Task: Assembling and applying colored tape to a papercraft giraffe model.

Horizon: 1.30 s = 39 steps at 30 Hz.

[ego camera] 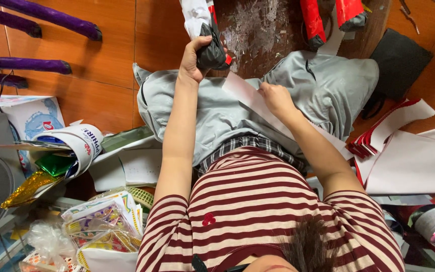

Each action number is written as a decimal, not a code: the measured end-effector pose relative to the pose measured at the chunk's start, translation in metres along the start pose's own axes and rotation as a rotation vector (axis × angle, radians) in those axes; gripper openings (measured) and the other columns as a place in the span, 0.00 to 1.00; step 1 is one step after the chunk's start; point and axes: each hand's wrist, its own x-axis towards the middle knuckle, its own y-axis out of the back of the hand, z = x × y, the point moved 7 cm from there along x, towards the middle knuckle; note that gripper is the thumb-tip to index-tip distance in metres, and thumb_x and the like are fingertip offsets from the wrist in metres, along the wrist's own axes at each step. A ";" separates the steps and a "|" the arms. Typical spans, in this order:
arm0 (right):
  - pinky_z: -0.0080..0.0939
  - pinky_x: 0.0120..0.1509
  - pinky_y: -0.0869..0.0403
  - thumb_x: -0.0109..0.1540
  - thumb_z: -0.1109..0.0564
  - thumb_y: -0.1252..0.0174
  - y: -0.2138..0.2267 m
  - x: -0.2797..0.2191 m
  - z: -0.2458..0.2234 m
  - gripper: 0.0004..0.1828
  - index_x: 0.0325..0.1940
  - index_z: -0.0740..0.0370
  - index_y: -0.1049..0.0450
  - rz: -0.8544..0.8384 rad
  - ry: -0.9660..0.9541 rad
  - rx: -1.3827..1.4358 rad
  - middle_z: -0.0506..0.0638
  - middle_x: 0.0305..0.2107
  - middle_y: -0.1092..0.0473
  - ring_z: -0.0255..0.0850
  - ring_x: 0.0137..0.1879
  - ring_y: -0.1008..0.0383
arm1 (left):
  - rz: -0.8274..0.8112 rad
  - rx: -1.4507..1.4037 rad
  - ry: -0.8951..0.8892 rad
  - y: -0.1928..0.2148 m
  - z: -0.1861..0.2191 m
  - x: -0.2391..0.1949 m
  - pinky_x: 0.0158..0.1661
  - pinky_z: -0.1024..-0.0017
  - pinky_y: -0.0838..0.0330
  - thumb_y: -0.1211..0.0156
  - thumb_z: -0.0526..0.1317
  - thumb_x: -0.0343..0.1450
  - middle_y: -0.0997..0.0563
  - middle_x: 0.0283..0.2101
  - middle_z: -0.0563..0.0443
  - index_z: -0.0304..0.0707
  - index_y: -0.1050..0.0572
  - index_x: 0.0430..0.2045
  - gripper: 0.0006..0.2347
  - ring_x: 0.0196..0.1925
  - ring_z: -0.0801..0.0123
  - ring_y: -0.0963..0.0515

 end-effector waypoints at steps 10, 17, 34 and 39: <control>0.42 0.40 0.26 0.63 0.60 0.41 0.107 0.000 -0.003 0.07 0.43 0.67 0.26 0.335 -0.321 0.375 0.57 0.30 0.26 0.44 0.34 0.25 | -0.052 0.013 0.093 0.006 -0.016 -0.006 0.47 0.51 0.19 0.40 0.40 0.67 0.17 0.37 0.40 0.26 0.23 0.39 0.13 0.41 0.53 0.16; 0.32 0.35 0.32 0.62 0.60 0.35 0.247 0.019 0.004 0.09 0.45 0.66 0.20 0.098 -0.508 0.802 0.45 0.30 0.25 0.30 0.33 0.30 | -0.058 0.034 0.050 0.034 -0.028 -0.019 0.53 0.56 0.22 0.41 0.37 0.69 0.16 0.42 0.39 0.24 0.23 0.44 0.14 0.44 0.52 0.16; 0.56 0.55 0.27 0.50 0.61 0.38 0.246 0.222 0.202 0.13 0.36 0.71 0.20 0.334 -0.360 -0.379 0.72 0.47 0.31 0.67 0.52 0.30 | 0.095 -0.010 0.079 0.061 -0.037 -0.035 0.54 0.49 0.24 0.38 0.37 0.65 0.18 0.41 0.37 0.22 0.25 0.45 0.17 0.45 0.46 0.17; 0.52 0.63 0.29 0.59 0.43 0.38 0.190 0.250 0.284 0.39 0.63 0.75 0.38 0.070 -0.624 0.144 0.78 0.54 0.30 0.65 0.61 0.28 | 0.050 0.013 0.078 0.061 -0.039 -0.038 0.55 0.50 0.24 0.39 0.37 0.66 0.17 0.42 0.37 0.22 0.25 0.45 0.17 0.45 0.47 0.17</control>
